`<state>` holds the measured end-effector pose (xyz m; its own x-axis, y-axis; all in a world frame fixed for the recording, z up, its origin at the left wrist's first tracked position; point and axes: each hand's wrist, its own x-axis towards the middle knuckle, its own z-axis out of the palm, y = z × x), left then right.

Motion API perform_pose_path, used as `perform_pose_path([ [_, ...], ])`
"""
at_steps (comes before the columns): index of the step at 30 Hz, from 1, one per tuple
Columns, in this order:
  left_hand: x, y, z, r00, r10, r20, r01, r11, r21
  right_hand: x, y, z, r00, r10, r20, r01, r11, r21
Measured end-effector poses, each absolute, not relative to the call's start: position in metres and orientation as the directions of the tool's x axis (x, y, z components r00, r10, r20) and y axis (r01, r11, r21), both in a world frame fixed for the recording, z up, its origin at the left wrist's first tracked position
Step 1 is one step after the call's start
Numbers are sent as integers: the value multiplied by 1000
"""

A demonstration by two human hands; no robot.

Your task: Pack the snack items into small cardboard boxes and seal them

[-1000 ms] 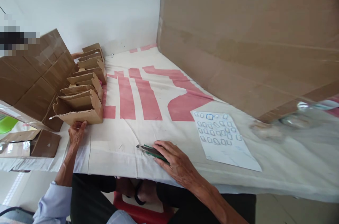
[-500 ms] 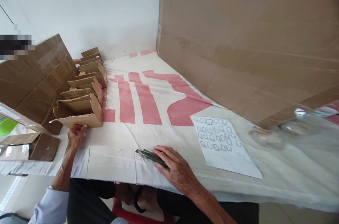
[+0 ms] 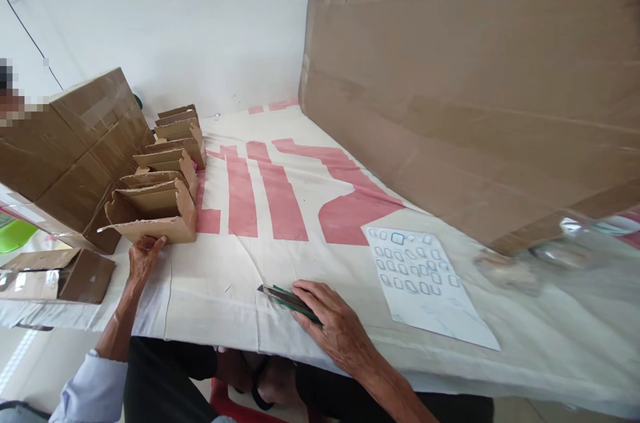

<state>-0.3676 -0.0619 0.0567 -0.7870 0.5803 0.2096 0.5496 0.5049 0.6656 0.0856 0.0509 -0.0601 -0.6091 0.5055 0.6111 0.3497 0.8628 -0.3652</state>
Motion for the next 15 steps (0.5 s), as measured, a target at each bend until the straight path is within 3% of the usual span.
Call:
perform_pose_path([
  [15, -375, -59, 51, -781, 585, 219, 563, 508, 652, 88, 51, -64, -604, 509, 614, 344, 861, -376],
])
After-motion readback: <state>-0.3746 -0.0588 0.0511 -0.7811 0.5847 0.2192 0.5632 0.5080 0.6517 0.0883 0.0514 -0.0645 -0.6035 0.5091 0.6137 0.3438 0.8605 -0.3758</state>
